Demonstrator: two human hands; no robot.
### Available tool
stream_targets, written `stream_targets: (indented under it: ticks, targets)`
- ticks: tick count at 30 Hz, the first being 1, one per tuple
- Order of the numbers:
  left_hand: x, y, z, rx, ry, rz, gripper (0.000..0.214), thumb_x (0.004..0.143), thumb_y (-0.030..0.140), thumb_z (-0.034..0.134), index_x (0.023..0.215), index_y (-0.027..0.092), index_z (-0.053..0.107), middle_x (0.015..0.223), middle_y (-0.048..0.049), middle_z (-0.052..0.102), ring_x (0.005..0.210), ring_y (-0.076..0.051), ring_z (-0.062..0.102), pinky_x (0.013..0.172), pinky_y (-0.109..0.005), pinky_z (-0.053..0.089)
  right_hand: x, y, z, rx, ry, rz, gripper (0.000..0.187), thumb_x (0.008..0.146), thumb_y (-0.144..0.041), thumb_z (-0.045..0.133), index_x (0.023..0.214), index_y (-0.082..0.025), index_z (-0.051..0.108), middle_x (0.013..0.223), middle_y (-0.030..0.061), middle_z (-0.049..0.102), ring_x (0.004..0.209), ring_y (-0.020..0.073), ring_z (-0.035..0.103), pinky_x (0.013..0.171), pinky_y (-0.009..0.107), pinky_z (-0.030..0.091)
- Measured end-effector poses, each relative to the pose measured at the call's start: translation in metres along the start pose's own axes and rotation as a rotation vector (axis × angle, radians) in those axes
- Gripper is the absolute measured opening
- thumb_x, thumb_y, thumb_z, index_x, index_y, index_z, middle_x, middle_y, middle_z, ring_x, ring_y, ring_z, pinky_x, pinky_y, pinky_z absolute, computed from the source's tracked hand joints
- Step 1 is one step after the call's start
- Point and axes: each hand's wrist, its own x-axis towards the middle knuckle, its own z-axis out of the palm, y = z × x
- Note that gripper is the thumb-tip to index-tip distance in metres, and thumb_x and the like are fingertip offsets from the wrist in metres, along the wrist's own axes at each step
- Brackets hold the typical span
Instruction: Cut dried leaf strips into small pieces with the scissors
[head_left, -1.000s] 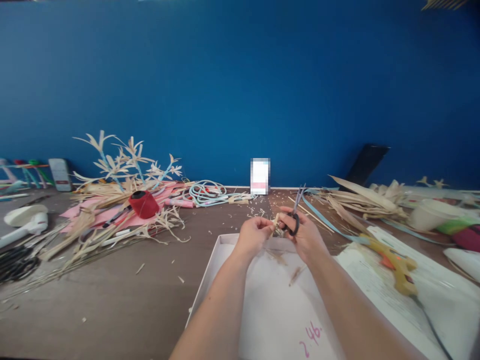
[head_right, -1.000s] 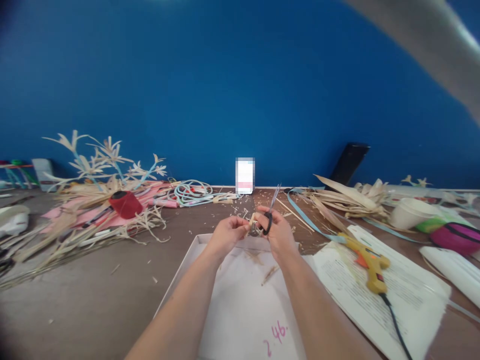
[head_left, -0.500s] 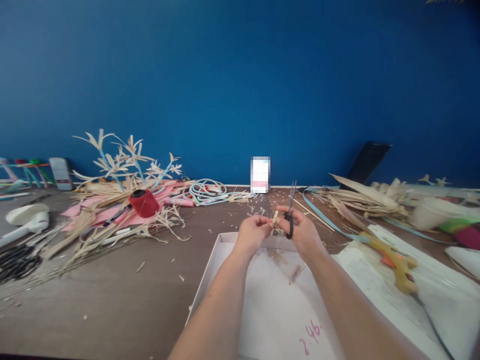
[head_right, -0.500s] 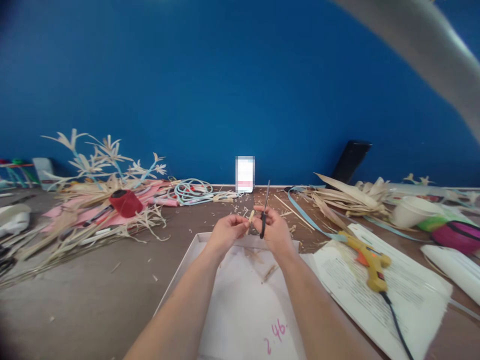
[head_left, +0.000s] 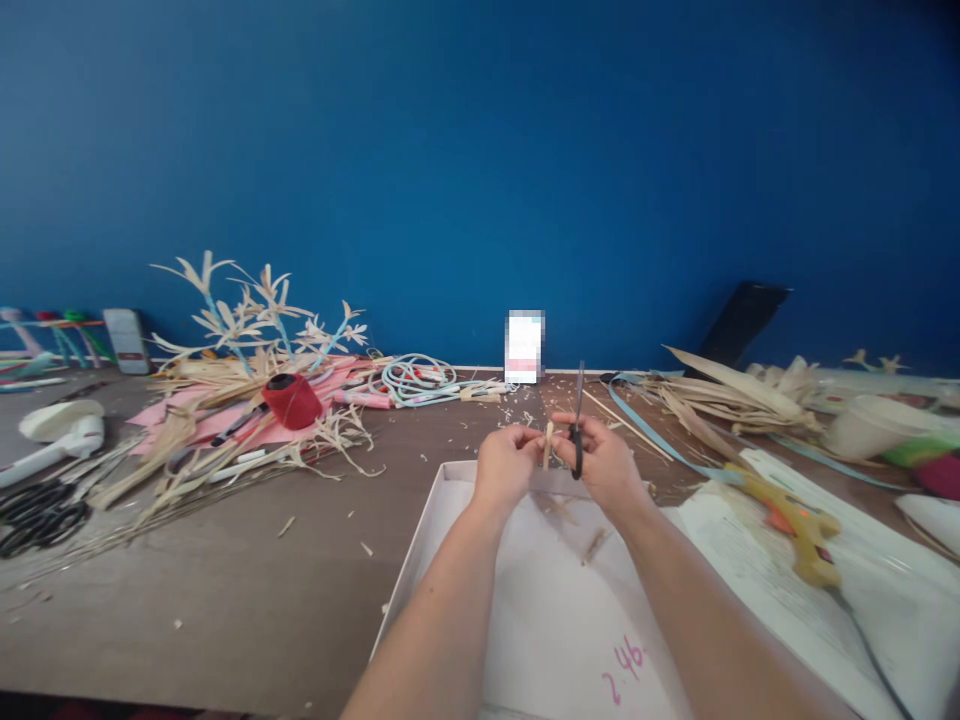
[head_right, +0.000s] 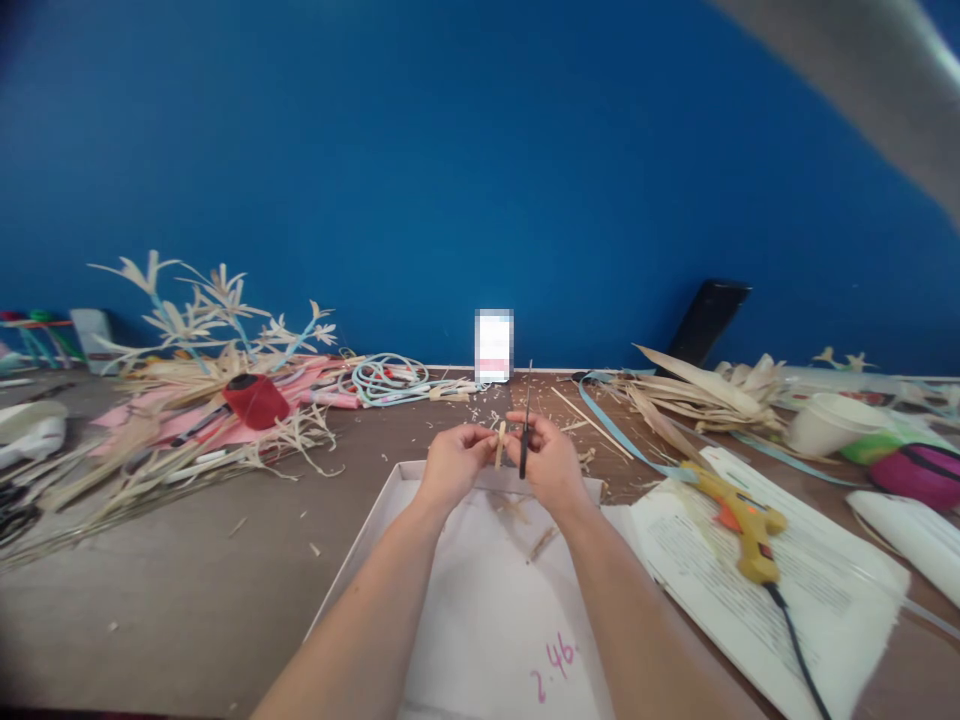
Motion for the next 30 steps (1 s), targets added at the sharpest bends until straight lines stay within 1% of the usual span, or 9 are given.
stream_targets:
  ticks: [3, 6, 9, 11, 14, 18, 25, 30]
  targets:
    - [-0.001, 0.005, 0.0, -0.022, 0.008, -0.028, 0.016, 0.068, 0.031, 0.061, 0.072, 0.016, 0.067, 0.067, -0.0042, 0.065, 0.063, -0.014, 0.054, 0.056, -0.022, 0.04, 0.002, 0.001, -0.001, 0.022, -0.006, 0.007, 0.042, 0.061, -0.033, 0.068, 0.1, -0.019, 0.061, 0.075, 0.0036, 0.065, 0.064, 0.0168, 0.059, 0.057, 0.027, 0.045]
    - [-0.002, 0.011, -0.001, -0.107, -0.018, -0.058, 0.017, 0.068, 0.029, 0.06, 0.075, 0.015, 0.068, 0.067, -0.0046, 0.065, 0.06, -0.013, 0.054, 0.055, -0.022, 0.04, 0.004, 0.003, -0.002, 0.076, -0.015, 0.016, 0.046, 0.059, -0.031, 0.07, 0.101, -0.018, 0.06, 0.074, 0.0034, 0.065, 0.062, 0.0161, 0.058, 0.056, 0.027, 0.045]
    - [-0.005, 0.017, -0.001, -0.193, -0.061, -0.141, 0.02, 0.068, 0.03, 0.061, 0.077, 0.013, 0.068, 0.064, -0.0036, 0.063, 0.056, -0.01, 0.052, 0.055, -0.022, 0.041, 0.004, 0.003, -0.004, 0.093, 0.013, 0.011, 0.046, 0.059, -0.029, 0.07, 0.102, -0.019, 0.059, 0.074, 0.0029, 0.065, 0.061, 0.0151, 0.057, 0.055, 0.026, 0.044]
    - [-0.007, 0.021, -0.001, -0.204, -0.097, -0.196, 0.019, 0.065, 0.029, 0.065, 0.075, 0.013, 0.067, 0.062, -0.0024, 0.062, 0.054, -0.009, 0.051, 0.055, -0.022, 0.041, 0.004, 0.004, -0.004, 0.083, 0.033, -0.005, 0.044, 0.06, -0.029, 0.069, 0.101, -0.019, 0.059, 0.074, 0.0025, 0.065, 0.061, 0.0148, 0.057, 0.055, 0.026, 0.044]
    - [-0.01, 0.024, -0.001, -0.191, -0.129, -0.24, 0.014, 0.061, 0.023, 0.067, 0.069, 0.013, 0.064, 0.059, -0.001, 0.06, 0.052, -0.008, 0.05, 0.054, -0.021, 0.041, 0.004, 0.005, -0.005, 0.091, 0.06, -0.017, 0.045, 0.061, -0.03, 0.068, 0.104, -0.019, 0.059, 0.074, 0.0029, 0.065, 0.061, 0.0151, 0.057, 0.055, 0.026, 0.044]
    - [-0.01, 0.024, -0.001, -0.215, -0.117, -0.243, 0.01, 0.063, 0.022, 0.065, 0.066, 0.012, 0.063, 0.055, -0.0006, 0.058, 0.049, -0.007, 0.048, 0.052, -0.021, 0.04, 0.004, 0.005, -0.004, 0.104, 0.081, -0.017, 0.047, 0.062, -0.032, 0.068, 0.106, -0.019, 0.059, 0.074, 0.0042, 0.065, 0.06, 0.0159, 0.058, 0.055, 0.027, 0.045]
    - [-0.009, 0.024, -0.001, -0.237, -0.104, -0.246, 0.012, 0.062, 0.023, 0.067, 0.066, 0.012, 0.063, 0.057, -0.0012, 0.059, 0.051, -0.008, 0.049, 0.052, -0.021, 0.04, 0.004, 0.007, -0.003, 0.132, 0.014, 0.001, 0.044, 0.059, -0.032, 0.069, 0.1, -0.019, 0.059, 0.072, 0.0028, 0.064, 0.06, 0.0154, 0.058, 0.053, 0.026, 0.043]
    - [-0.01, 0.025, -0.001, -0.245, -0.153, -0.242, 0.015, 0.059, 0.018, 0.069, 0.073, 0.013, 0.067, 0.064, -0.0023, 0.063, 0.056, -0.008, 0.052, 0.056, -0.021, 0.042, 0.006, 0.007, -0.004, 0.148, 0.064, 0.041, 0.045, 0.059, -0.034, 0.069, 0.099, -0.017, 0.06, 0.061, 0.0001, 0.059, 0.052, 0.0131, 0.053, 0.047, 0.024, 0.04]
